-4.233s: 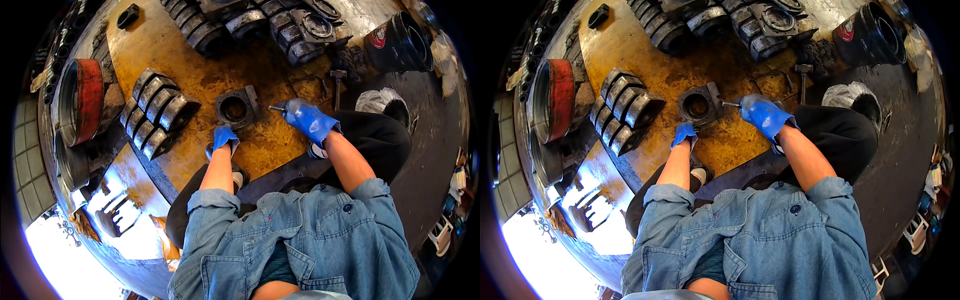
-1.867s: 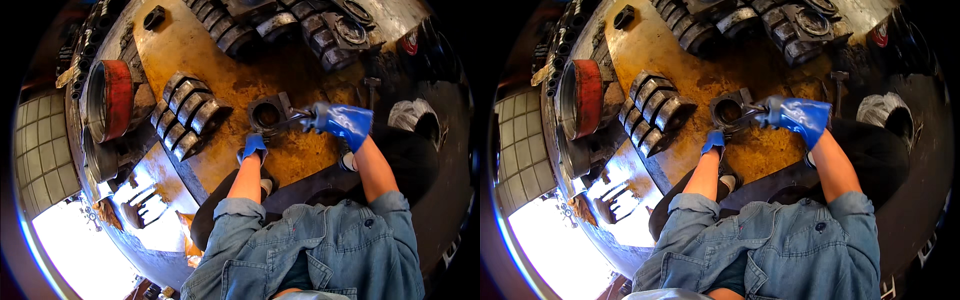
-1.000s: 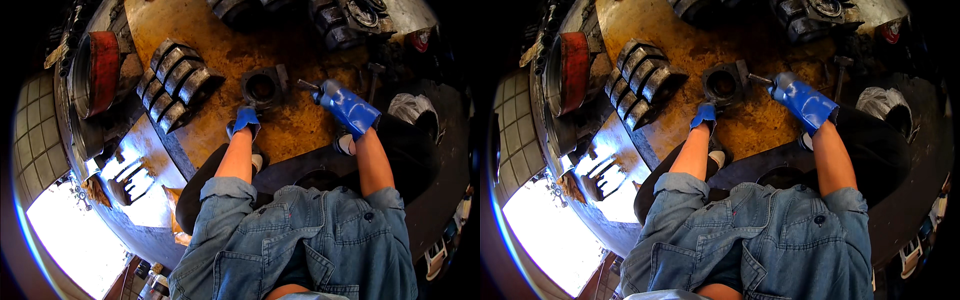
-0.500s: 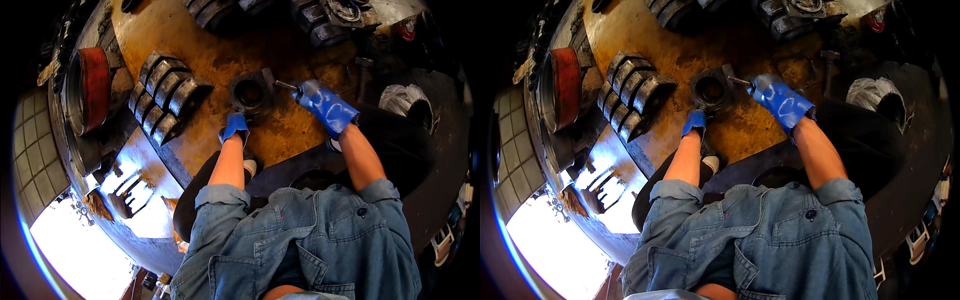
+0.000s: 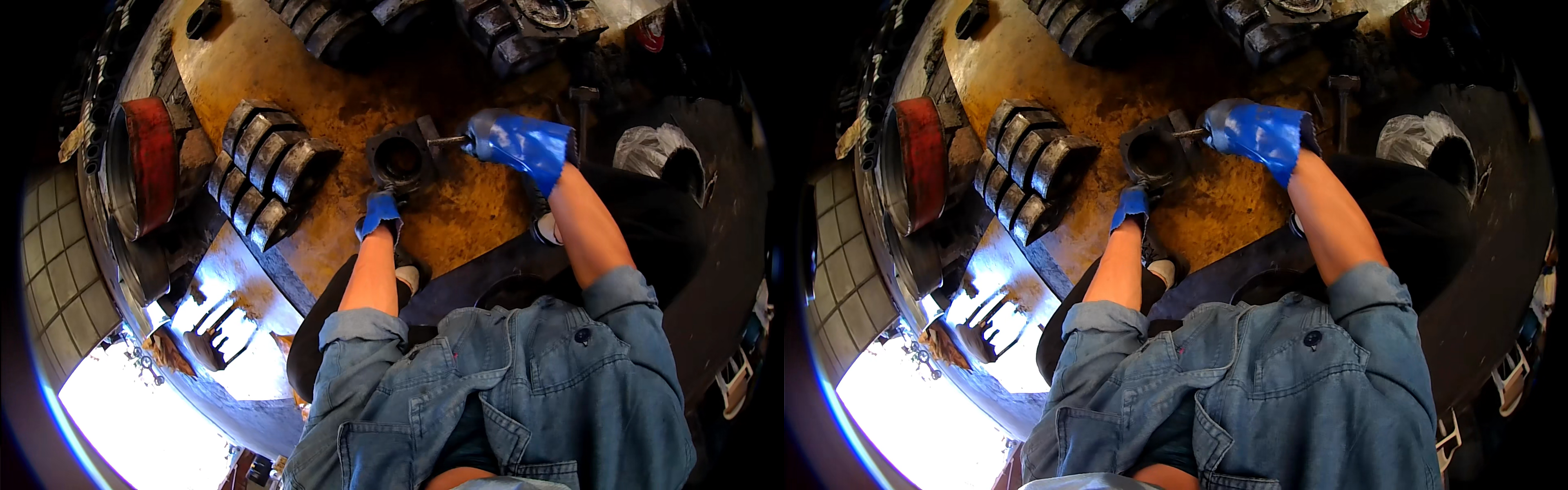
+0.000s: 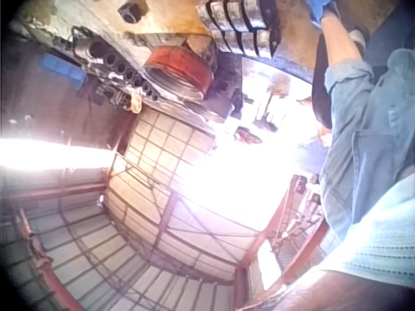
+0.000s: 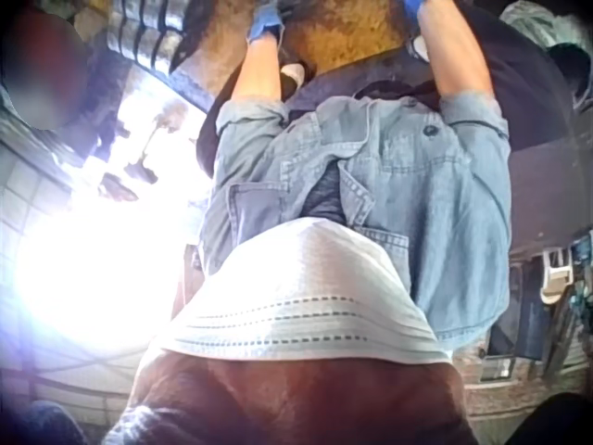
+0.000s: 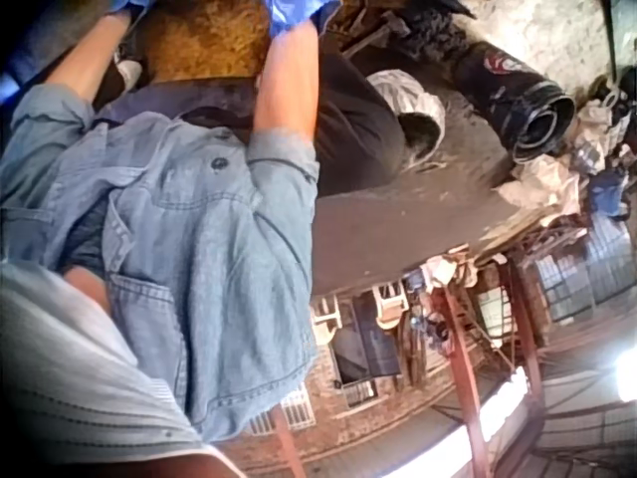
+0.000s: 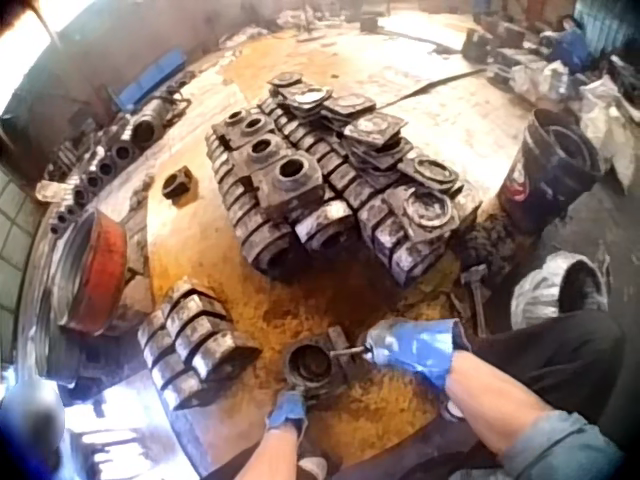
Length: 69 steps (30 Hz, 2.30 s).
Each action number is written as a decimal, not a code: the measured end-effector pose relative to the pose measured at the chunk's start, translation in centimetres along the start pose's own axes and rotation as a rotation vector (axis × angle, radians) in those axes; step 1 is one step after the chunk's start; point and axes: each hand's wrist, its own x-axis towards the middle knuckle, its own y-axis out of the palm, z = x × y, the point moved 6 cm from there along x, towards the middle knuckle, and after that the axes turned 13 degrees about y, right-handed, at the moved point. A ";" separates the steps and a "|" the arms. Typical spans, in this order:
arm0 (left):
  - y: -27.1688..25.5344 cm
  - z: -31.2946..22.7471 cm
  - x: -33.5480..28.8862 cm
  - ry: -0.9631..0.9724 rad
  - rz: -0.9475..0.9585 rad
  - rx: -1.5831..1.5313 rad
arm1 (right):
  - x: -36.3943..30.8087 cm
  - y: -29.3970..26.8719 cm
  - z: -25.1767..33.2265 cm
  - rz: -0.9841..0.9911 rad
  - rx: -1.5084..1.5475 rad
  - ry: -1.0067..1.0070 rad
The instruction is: The person applies a dark sealant to various metal components, using a scraper to spread the substance from a container onto the internal and external surfaces of the parts.
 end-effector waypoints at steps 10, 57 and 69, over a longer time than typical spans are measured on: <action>-1.7 -0.7 -0.8 -0.042 -0.106 0.048 | 3.4 8.4 -1.2 -0.127 0.424 0.117; 0.1 -6.0 -12.7 -0.219 -0.241 -0.186 | -5.0 14.5 -31.1 -0.369 2.644 0.220; 2.5 -4.7 -8.9 -0.048 -0.234 -0.153 | 1.3 18.3 -33.9 -0.194 2.124 0.488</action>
